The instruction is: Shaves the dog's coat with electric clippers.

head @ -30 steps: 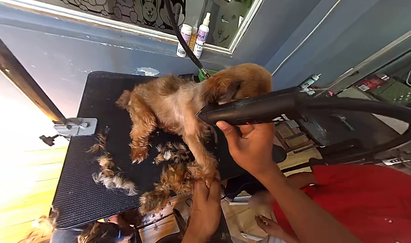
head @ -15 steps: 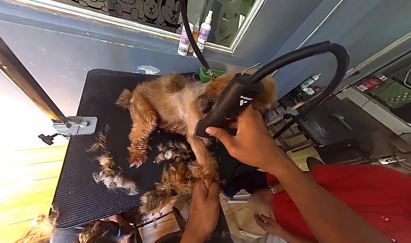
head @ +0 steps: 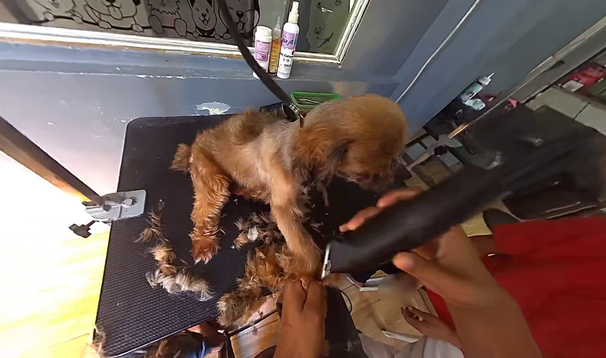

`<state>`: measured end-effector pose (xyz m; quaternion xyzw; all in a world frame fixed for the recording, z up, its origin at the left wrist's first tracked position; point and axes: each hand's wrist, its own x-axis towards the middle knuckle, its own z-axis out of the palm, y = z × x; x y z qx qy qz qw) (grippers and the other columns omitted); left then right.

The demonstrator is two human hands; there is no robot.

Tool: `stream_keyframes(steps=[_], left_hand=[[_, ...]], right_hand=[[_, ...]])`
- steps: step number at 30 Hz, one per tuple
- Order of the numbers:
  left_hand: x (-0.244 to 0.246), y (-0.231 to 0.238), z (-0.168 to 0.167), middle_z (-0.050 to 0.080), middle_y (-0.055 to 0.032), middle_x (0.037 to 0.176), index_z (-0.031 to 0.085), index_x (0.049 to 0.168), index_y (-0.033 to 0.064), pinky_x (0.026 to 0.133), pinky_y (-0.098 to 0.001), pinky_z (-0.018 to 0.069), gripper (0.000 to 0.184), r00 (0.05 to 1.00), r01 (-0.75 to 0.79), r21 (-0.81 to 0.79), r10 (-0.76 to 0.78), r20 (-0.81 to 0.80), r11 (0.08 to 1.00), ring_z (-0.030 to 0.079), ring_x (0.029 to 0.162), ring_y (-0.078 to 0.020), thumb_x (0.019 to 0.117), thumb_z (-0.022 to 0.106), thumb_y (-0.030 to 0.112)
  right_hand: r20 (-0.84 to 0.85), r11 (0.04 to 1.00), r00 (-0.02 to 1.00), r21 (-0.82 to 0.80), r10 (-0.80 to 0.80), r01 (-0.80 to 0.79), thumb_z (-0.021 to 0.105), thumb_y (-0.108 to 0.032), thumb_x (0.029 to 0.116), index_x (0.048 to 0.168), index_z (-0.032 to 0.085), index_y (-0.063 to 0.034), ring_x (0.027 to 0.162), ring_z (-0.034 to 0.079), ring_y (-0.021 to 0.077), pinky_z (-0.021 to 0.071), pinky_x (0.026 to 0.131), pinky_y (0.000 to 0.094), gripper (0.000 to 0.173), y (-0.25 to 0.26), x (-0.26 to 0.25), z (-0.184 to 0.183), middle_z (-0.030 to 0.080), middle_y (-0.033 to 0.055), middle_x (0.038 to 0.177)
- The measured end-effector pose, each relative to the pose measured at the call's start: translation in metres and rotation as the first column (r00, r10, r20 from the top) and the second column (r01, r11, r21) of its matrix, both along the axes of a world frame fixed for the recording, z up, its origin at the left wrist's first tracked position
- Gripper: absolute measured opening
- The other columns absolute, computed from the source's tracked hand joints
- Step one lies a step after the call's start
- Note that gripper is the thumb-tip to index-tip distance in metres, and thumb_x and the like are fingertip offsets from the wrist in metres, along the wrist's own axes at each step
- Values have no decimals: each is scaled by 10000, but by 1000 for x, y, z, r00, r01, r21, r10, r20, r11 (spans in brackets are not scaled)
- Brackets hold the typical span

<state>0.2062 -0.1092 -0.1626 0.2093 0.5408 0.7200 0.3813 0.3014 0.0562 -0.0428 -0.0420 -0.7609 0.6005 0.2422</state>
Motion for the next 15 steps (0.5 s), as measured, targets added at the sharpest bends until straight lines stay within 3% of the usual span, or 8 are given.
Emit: stream_keyframes(steps=[3, 5, 7, 10, 15], left_hand=[[-4, -2, 3, 543, 53, 640, 615, 962, 43, 509, -207, 454, 150, 1000, 8, -21, -8, 14, 1000, 499, 519, -39, 1001, 477, 85], [-6, -5, -1, 491, 51, 615, 590, 948, 49, 493, -218, 409, 142, 999, 28, -44, -27, 22, 999, 450, 504, -52, 1002, 468, 98], [-9, -7, -1, 495, 57, 611, 592, 933, 53, 501, -211, 413, 142, 1000, 23, -60, -22, 13, 998, 451, 507, -41, 996, 469, 86], [-11, -8, 0, 489, 68, 593, 590, 880, 76, 481, -191, 391, 176, 1000, 23, -84, -23, 0, 996, 430, 490, -18, 994, 456, 66], [-7, -8, 4, 507, 69, 608, 584, 913, 59, 457, -176, 379, 159, 1000, 7, -155, -8, -8, 988, 426, 480, -9, 996, 449, 44]], right_hand=[[-201, 910, 944, -377, -263, 173, 759, -344, 922, 1340, 582, -167, 1105, 698, 291, 619, 904, 442, 488, -4, 12, -42, 676, 146, 1258], [-221, 772, 871, -588, -439, 240, 777, -315, 904, 1279, 654, -137, 1048, 723, 264, 632, 868, 430, 433, -9, 2, -66, 684, 148, 1262], [-212, 668, 807, -692, -551, 274, 803, -255, 881, 1253, 660, -131, 1029, 725, 243, 623, 898, 438, 417, -11, -20, -82, 700, 127, 1212], [-259, 648, 757, -712, -601, 271, 806, -134, 869, 1235, 656, -122, 1054, 716, 241, 605, 940, 452, 396, -9, -55, -95, 710, 106, 1175], [-414, 826, 792, -531, -448, 189, 806, -43, 855, 1330, 555, -148, 1123, 684, 210, 591, 970, 404, 547, -2, -90, -102, 684, 71, 1236]])
